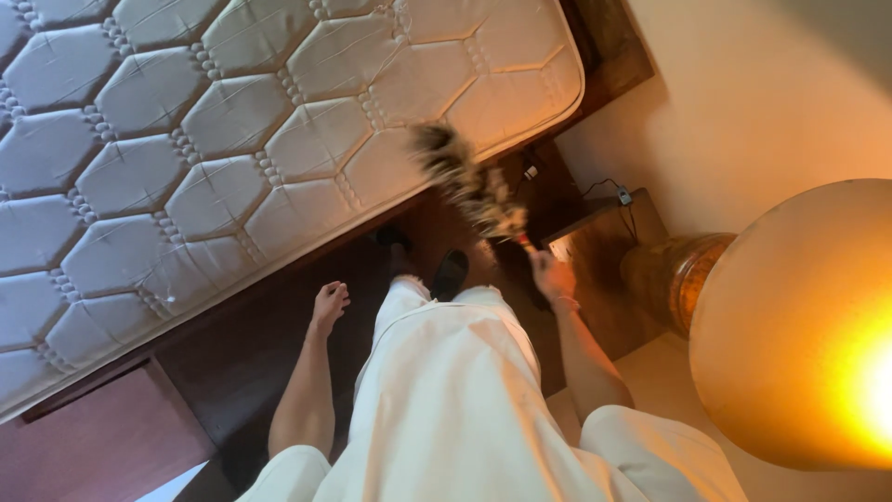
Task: The person uses a feather duster to clean the surface and edges of a mattress. They move around the mattress, dusting the top and sides while holding the mattress with their other hand.
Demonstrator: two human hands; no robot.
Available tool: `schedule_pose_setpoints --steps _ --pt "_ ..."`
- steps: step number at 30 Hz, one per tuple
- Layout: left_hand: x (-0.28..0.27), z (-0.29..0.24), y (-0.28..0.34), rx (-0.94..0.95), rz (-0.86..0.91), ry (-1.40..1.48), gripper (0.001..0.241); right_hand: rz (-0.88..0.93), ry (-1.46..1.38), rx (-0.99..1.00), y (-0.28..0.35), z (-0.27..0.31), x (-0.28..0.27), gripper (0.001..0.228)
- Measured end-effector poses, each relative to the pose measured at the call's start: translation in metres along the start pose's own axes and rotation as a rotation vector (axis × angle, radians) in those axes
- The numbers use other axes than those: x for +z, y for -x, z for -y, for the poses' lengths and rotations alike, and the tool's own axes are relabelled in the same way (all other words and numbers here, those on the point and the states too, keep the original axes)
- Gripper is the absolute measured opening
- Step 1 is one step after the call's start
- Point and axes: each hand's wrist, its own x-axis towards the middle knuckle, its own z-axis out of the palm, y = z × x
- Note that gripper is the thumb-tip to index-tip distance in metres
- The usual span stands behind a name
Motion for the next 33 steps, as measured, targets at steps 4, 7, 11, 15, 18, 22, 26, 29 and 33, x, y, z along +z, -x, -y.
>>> schedule_pose_setpoints --steps 4,7,11,15,18,22,26,29,33 --pt "-0.005 0.016 -0.002 -0.011 0.014 -0.032 0.069 -0.147 0.017 0.252 -0.011 -0.042 -0.026 0.044" --pt "0.001 0.015 -0.003 -0.019 0.027 -0.047 0.07 -0.261 -0.169 0.314 -0.018 -0.046 -0.035 0.04" --pt "0.015 0.013 -0.006 -0.017 0.034 -0.056 0.067 -0.421 -0.301 0.253 -0.019 -0.032 -0.019 0.04" --pt "0.021 -0.009 0.009 0.004 0.045 -0.027 0.067 -0.294 -0.207 0.15 0.007 0.027 -0.001 0.037" --pt "0.021 -0.001 0.006 0.004 0.037 0.021 0.07 -0.046 -0.083 0.029 0.036 0.065 0.009 0.039" --pt "0.015 0.006 0.005 0.003 0.015 -0.017 0.065 0.106 0.044 -0.086 0.053 0.088 0.01 0.037" --pt "0.003 0.019 0.001 0.028 0.015 -0.02 0.065 0.014 -0.004 0.021 0.025 0.037 0.016 0.039" --pt "-0.001 0.004 0.016 -0.016 -0.023 -0.004 0.065 -0.083 0.088 0.143 -0.02 -0.033 0.021 0.04" --pt "-0.008 0.02 0.006 -0.012 -0.001 0.01 0.064 -0.188 0.014 0.3 -0.04 -0.075 -0.008 0.038"
